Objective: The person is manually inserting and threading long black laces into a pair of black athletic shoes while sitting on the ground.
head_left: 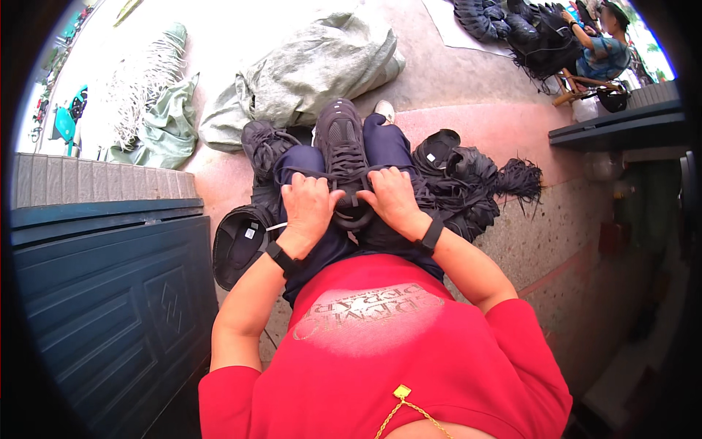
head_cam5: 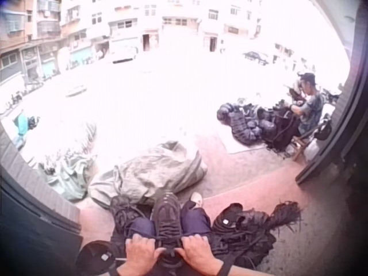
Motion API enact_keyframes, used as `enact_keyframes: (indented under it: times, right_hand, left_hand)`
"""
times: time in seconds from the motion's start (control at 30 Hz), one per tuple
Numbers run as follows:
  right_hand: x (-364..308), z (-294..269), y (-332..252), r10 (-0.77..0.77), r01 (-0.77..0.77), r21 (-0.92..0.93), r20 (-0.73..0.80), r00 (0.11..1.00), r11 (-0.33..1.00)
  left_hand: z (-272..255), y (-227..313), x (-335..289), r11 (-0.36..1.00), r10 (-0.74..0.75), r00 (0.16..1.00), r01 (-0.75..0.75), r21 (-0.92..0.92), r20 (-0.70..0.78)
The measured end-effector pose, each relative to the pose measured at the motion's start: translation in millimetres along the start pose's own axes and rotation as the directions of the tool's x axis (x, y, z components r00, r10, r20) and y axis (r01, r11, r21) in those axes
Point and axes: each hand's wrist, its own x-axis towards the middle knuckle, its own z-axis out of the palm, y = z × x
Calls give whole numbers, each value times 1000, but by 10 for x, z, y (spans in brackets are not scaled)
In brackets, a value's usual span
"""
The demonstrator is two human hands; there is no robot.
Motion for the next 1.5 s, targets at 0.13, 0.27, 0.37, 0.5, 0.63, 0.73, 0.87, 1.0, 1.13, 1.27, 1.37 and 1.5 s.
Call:
enact_keyframes:
  times: [0.13,0.27,0.37,0.5,0.63,0.73,0.87,1.0,1.13,1.27,1.37,1.5]
  right_hand:
    - [56,6,136,-73,74,45,-15,997,996]
    - [103,-24,363,-173,172,134,-8,985,976]
    - [132,-76,334,-279,282,-18,107,954,959]
    - [165,-121,253,-337,339,-44,40,940,940]
    - [424,-255,63,-145,186,240,-182,973,953]
    - [778,-522,-6,-141,252,371,-303,943,894]
    - [857,-479,218,122,-42,530,-118,985,847]
    - [415,-614,710,20,-9,351,-28,999,936]
    - [-90,-601,713,-59,3,318,168,984,948]
    - [-276,-446,585,-67,2,229,274,959,973]
    - [-268,-454,529,-92,50,159,265,960,986]
    - [-248,-452,407,-232,196,160,247,941,967]
  left_hand:
    - [143,-19,-25,993,56,998,-60,-102,-43]
    - [85,-183,18,976,202,979,-200,-84,17]
    - [55,-162,50,955,296,955,-296,14,35]
    - [-1,-111,148,926,376,924,-378,-16,-62]
    - [-61,103,424,717,-98,993,25,-696,-65]
    - [-304,148,737,546,-230,952,297,-783,201]
    - [-132,-339,722,648,-275,943,325,-689,187]
    - [63,-1437,-84,793,-465,883,445,-416,57]
    - [113,-1875,-1466,597,-796,601,760,257,71]
    - [479,-2039,-2823,-12,-946,2,999,-41,324]
    - [428,-1665,-2805,-493,-819,-331,824,-278,468]
    - [574,-1668,-2684,-308,-926,-168,854,-420,337]
